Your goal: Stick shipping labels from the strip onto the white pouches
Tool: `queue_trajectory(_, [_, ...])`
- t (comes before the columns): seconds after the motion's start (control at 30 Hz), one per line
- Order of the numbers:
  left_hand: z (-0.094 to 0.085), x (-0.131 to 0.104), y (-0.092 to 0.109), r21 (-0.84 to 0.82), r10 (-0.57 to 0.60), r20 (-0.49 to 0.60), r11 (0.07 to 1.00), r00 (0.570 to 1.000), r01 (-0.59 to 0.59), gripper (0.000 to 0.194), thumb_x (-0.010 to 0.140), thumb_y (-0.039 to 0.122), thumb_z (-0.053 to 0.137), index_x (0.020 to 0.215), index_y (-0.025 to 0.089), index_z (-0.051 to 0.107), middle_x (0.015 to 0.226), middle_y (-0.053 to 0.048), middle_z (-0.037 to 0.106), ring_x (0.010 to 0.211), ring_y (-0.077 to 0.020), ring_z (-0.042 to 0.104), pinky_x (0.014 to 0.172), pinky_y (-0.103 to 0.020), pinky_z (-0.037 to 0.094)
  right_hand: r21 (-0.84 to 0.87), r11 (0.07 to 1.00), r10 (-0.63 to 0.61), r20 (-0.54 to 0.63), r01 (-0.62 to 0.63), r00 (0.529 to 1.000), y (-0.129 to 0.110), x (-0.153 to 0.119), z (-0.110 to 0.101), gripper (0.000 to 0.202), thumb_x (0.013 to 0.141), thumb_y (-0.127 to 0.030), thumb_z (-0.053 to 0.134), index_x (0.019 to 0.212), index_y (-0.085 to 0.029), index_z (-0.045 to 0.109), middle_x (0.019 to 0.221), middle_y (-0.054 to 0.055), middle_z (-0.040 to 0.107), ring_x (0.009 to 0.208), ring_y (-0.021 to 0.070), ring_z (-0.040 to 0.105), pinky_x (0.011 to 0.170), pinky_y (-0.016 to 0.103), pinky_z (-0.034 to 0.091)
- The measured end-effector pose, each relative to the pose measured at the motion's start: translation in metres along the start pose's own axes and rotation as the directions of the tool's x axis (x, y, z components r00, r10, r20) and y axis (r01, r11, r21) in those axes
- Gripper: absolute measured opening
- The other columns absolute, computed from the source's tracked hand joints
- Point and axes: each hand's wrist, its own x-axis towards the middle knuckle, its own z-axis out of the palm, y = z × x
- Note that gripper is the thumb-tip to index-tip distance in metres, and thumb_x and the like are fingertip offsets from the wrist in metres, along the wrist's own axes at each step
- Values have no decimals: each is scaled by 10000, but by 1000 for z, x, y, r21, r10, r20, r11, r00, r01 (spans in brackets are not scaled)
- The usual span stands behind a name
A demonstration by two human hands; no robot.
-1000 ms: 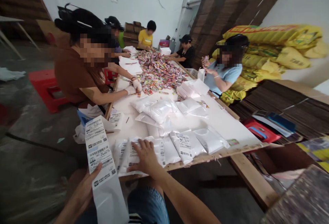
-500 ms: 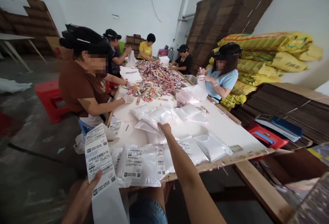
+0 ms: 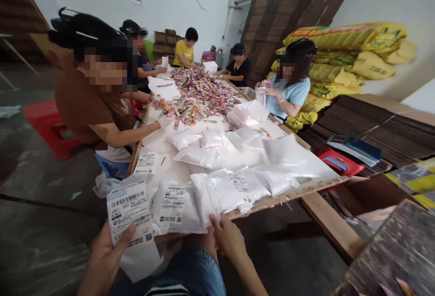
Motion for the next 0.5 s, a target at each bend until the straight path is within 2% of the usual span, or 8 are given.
queue_trajectory(0.07, [9,-9,4,114,-2,146,993,989,-15,458,604,391,778,1017,205,712,1053,-84,720,1080,-336,605,957,-419,480,-141,987,-80,2,80,997,-18,-11,-7,412,776,-535,568,560,-185,566,463,18,533,442,144,499,465,255,346])
queue_trajectory(0.1, [13,-13,5,154,-17,216,988,976,-17,382,605,395,773,931,199,741,1012,-90,730,1073,-348,605,976,-432,462,-130,978,-161,27,164,987,-32,-16,-9,309,761,-487,612,682,-188,614,535,12,577,504,148,532,503,249,374])
queue_trajectory(0.17, [20,-20,4,193,-36,311,981,950,-26,278,586,384,781,793,200,764,942,-97,743,1074,-371,596,1021,-459,410,-1,923,-382,96,384,919,-61,-25,-7,287,745,-379,658,981,-223,611,735,3,649,656,149,586,591,239,428])
queue_trajectory(0.23, [22,-25,4,156,-64,352,988,934,9,253,549,358,805,741,197,764,924,-101,744,1073,-382,591,1041,-472,381,95,835,-551,143,542,822,-82,-33,4,333,766,-257,626,1092,-262,562,917,3,655,818,149,600,698,242,454])
queue_trajectory(0.3, [23,-28,8,-1,-148,372,987,916,160,308,573,392,790,788,174,761,958,-114,737,1067,-378,596,1017,-475,407,87,772,-636,130,630,761,-91,-38,20,267,790,-140,542,1026,-259,580,974,6,636,929,155,579,784,257,448])
queue_trajectory(0.4, [25,-27,17,-258,-393,380,824,837,504,440,711,407,683,1033,107,700,1020,-150,717,1058,-358,611,932,-475,485,78,639,-766,157,765,623,-91,-44,40,246,790,-89,519,970,-243,587,912,5,641,922,165,567,830,277,437])
queue_trajectory(0.47, [30,-22,20,-319,-525,323,723,788,613,467,778,290,624,1180,52,607,1004,-174,715,1009,-336,642,870,-454,530,96,542,-834,191,835,519,-92,-47,39,161,808,-123,540,909,-238,593,864,9,642,879,174,562,811,291,438])
queue_trajectory(0.5, [32,-18,20,-340,-550,268,714,791,612,470,798,227,595,1229,41,564,983,-174,718,967,-319,661,836,-432,549,112,516,-850,190,849,491,-94,-48,32,108,822,-147,542,857,-234,594,852,16,634,870,179,556,802,300,437])
